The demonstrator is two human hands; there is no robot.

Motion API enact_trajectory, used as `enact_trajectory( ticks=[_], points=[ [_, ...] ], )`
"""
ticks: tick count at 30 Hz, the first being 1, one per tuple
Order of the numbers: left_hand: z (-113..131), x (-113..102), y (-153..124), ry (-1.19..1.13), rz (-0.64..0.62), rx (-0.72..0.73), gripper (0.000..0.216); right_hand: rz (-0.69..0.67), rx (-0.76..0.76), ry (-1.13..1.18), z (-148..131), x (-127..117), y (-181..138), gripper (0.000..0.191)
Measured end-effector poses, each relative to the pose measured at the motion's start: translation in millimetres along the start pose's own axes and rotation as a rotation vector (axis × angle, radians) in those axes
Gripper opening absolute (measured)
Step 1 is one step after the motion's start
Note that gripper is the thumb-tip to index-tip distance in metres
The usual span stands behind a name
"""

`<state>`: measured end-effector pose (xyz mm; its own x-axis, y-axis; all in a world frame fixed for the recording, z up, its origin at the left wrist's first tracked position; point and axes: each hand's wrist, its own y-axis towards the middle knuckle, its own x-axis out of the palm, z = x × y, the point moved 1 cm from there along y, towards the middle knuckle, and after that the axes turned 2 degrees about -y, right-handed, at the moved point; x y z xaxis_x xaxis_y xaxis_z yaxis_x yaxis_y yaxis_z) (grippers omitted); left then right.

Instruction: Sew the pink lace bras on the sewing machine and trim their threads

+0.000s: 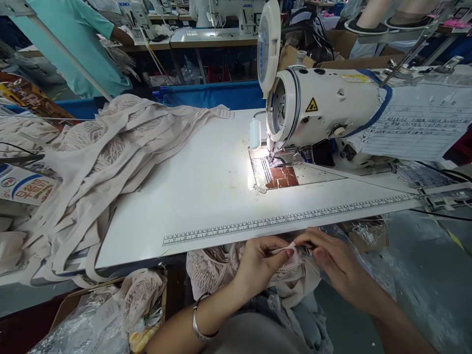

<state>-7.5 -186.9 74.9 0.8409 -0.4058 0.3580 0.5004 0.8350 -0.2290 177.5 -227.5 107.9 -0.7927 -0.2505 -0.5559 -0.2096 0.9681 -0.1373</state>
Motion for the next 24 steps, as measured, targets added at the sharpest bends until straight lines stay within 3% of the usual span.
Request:
enact_trajectory(
  ticks=[7,11,20,24],
  points=[
    [1.2,0.6,0.9,0.023,-0.028,-0.009,0.031,-0.124,0.099,0.121,2.7,1.8,7.7,0.033],
    [-1.2,0.5,1.4,0.040,-0.030,-0.001,0.032,-0.122,0.098,0.256,1.7,8.2,10.1,0.032],
    [2.6,0.2,-0.2,0.036,-0.017,-0.009,0.040,0.147,0.067,0.323,2.5,9.8,11.8,0.037],
    [-1.1,-1.7,1.3,-0.024,0.068,-0.054,0.049,0.294,-0.042,0.186,6.5,11.2,5.7,0.042]
  ],
)
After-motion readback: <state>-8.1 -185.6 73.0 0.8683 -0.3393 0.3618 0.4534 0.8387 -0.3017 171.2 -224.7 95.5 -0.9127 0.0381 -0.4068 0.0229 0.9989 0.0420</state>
